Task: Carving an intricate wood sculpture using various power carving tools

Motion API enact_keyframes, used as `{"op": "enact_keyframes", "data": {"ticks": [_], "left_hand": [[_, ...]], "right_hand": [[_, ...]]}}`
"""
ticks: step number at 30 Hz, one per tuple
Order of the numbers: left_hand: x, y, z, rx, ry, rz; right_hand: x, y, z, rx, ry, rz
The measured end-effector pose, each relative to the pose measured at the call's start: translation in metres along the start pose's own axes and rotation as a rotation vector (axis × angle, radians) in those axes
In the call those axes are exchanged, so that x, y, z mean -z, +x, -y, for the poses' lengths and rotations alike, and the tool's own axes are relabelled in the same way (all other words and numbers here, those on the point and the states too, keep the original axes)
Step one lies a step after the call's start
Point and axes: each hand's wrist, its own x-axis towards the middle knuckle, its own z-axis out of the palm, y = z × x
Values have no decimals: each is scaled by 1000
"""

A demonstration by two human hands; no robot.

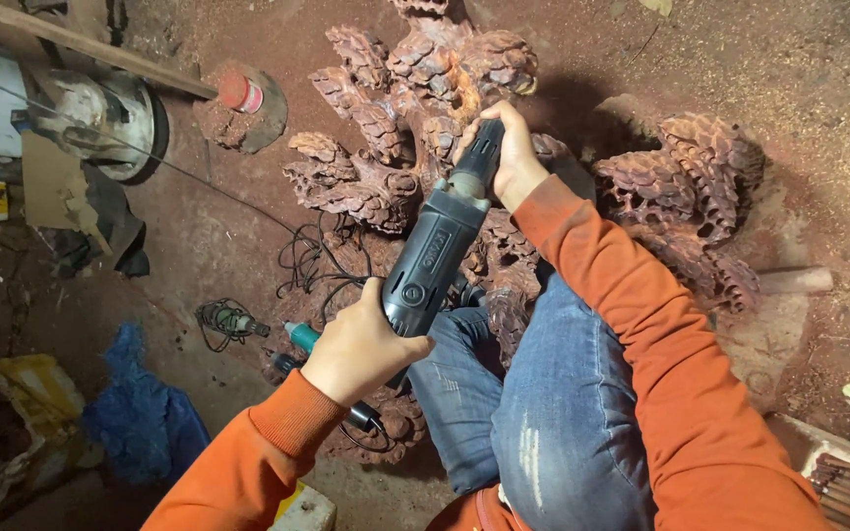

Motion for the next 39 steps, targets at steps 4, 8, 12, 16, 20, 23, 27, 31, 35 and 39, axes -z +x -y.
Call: {"op": "enact_keyframes", "data": {"ticks": [4, 8, 12, 16, 20, 23, 27, 31, 35, 39], "left_hand": [[4, 2, -6, -21, 38, -17], [4, -4, -3, -27, -2, -22], [-6, -6, 14, -2, -1, -16], [-57, 4, 60, -111, -62, -95], [-130, 24, 90, -157, -212, -86], [-195, 48, 98, -246, -486, -91], [-254, 70, 78, -399, -879, -118], [-276, 86, 58, -443, -978, -137], [-247, 91, 39, -393, -1012, -22], [-230, 96, 27, -270, -965, 98]], "right_hand": [[-1, 4, 4, -14, 33, 8], [1, 1, 0, -20, 37, -7], [5, -9, -11, -18, 7, -24], [7, -38, -25, -51, -20, 46], [28, -47, -36, -46, -203, -4], [48, -46, -35, -28, -352, -48], [50, -60, -21, 97, -550, -95], [63, -54, -8, 147, -650, -110], [58, -47, 0, 231, -753, -188], [68, -34, 14, 308, -794, -256]]}}
